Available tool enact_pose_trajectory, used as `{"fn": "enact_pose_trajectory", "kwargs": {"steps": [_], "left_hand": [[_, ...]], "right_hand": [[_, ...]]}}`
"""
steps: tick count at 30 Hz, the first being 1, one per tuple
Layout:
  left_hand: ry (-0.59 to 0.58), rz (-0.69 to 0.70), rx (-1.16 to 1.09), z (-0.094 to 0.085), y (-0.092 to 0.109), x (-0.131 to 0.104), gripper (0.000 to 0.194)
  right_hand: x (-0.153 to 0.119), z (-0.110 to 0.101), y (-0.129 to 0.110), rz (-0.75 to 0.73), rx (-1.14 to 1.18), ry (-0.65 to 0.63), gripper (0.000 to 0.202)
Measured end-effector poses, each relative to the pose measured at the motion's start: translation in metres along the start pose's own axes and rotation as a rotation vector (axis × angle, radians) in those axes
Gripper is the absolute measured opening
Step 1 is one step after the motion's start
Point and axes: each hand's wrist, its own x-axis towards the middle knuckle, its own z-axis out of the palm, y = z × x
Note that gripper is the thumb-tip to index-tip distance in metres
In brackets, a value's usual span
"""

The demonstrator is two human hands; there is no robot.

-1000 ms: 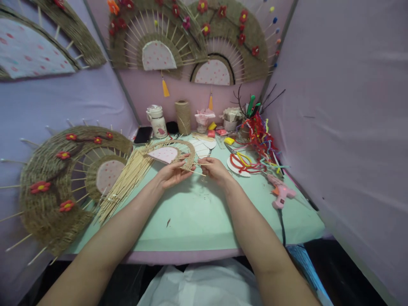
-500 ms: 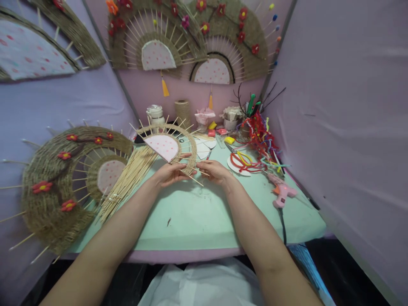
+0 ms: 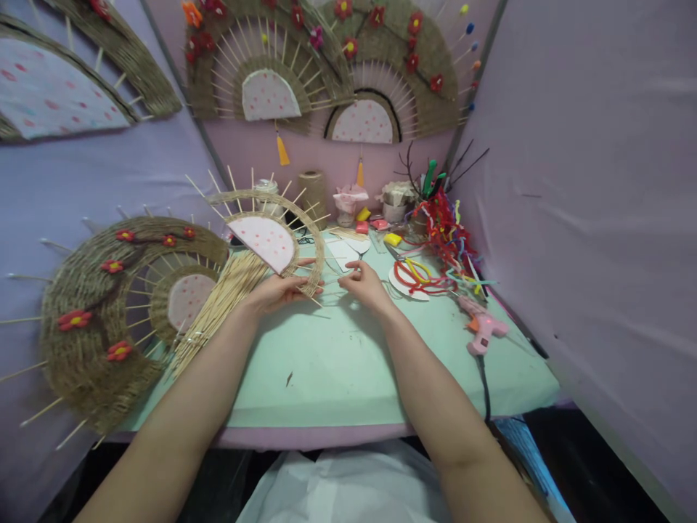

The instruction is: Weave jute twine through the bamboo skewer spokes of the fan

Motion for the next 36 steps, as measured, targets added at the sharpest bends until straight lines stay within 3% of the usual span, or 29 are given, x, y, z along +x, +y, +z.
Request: {"fn": "enact_pose_trajectory", "kwargs": {"steps": [4, 7, 10, 16, 24, 29, 36], "left_hand": [[-0.047, -0.026, 0.008, -0.005, 0.002, -0.003, 0.064], [-0.092, -0.04, 0.003, -0.007, 0.006, -0.007, 0.062], [-0.147, -0.031, 0.013, -0.01, 0.01, -0.01, 0.061], [-0.194, 0.041, -0.05, -0.013, 0.013, -0.013, 0.054], [-0.258, 0.012, -0.241, 0.011, 0.001, -0.008, 0.03], [-0.183, 0.03, -0.354, 0.018, -0.006, -0.002, 0.022], [-0.074, 0.03, -0.342, 0.011, -0.011, 0.004, 0.024]], "right_hand": [[-0.001, 0.001, 0.0, -0.38, -0.278, 0.079, 0.029], [0.0, 0.0, 0.001, -0.478, -0.36, 0.13, 0.021], [0.0, -0.002, 0.001, -0.485, -0.375, 0.155, 0.014], [-0.004, 0.001, -0.003, -0.496, -0.345, 0.206, 0.021], [-0.006, 0.013, 0.002, -0.443, -0.315, 0.285, 0.028], [-0.006, 0.017, 0.005, -0.408, -0.256, 0.241, 0.032], [-0.006, 0.017, 0.007, -0.43, -0.302, 0.19, 0.036]]}}
